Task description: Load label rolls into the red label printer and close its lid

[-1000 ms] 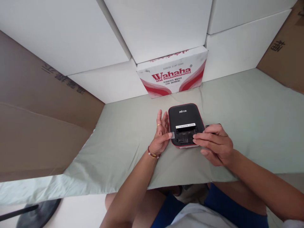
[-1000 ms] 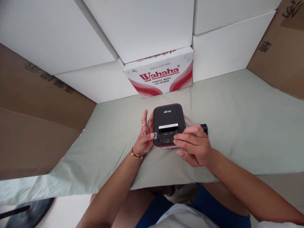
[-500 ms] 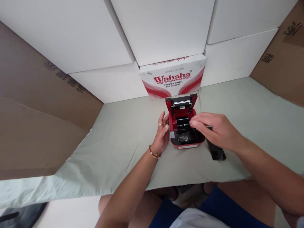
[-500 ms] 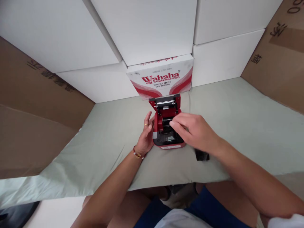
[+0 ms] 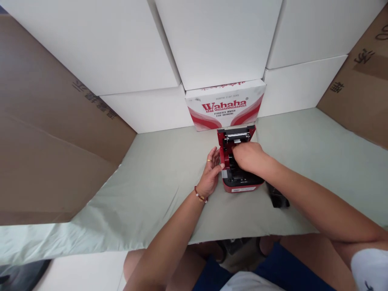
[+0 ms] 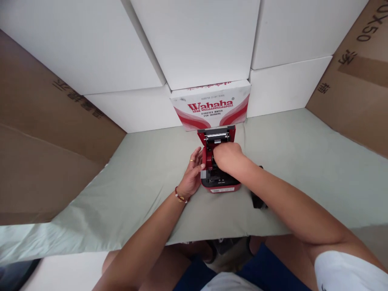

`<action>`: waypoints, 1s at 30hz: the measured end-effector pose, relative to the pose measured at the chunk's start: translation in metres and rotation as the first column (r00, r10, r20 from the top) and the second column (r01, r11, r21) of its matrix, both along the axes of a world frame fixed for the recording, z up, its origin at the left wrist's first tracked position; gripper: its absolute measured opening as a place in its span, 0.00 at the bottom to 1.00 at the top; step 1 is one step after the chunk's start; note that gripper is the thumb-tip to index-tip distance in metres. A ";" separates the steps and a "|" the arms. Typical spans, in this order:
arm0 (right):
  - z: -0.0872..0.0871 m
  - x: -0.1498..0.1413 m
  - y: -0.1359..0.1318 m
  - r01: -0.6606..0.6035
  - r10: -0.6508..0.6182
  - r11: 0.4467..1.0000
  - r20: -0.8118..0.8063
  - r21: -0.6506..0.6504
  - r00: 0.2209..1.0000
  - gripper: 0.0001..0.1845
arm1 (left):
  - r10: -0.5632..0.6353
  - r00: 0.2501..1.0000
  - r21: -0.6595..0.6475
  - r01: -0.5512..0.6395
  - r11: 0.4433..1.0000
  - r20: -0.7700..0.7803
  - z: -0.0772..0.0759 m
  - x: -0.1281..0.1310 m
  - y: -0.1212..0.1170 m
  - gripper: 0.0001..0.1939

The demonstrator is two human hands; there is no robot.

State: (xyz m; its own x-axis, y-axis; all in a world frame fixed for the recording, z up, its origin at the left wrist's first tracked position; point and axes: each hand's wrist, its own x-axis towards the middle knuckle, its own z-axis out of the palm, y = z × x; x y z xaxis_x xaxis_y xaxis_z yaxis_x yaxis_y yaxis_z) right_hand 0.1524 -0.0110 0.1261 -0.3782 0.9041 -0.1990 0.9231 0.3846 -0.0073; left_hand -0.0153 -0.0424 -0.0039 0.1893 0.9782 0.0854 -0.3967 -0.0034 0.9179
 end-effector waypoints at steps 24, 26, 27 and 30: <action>0.017 0.013 -0.027 0.077 -0.077 0.997 -0.130 -0.005 0.989 0.19 | 0.025 1.000 -0.015 -0.025 1.000 0.000 0.007 0.004 0.000 0.39; 0.026 0.029 -0.046 0.093 -0.085 0.996 -0.300 0.012 0.950 0.18 | 0.026 1.000 -0.024 -0.026 0.999 0.004 0.006 0.004 0.000 0.39; 0.029 0.044 -0.056 0.102 -0.085 0.995 -0.414 0.018 0.906 0.17 | 0.025 1.000 -0.028 -0.025 0.999 0.008 0.006 0.004 0.000 0.39; 0.027 0.113 -0.075 0.174 -0.101 0.984 -0.655 0.048 0.749 0.20 | 0.025 0.999 -0.018 -0.025 1.000 0.021 0.005 0.003 0.000 0.38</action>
State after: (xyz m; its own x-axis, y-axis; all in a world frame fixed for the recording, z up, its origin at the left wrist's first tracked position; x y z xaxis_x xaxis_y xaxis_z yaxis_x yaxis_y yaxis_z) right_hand 0.2652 -0.0861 0.1533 -0.2530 0.9572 0.1408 0.7533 0.2863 -0.5921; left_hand -0.0120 -0.0423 0.0007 0.1631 0.9840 0.0722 -0.4164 0.0023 0.9092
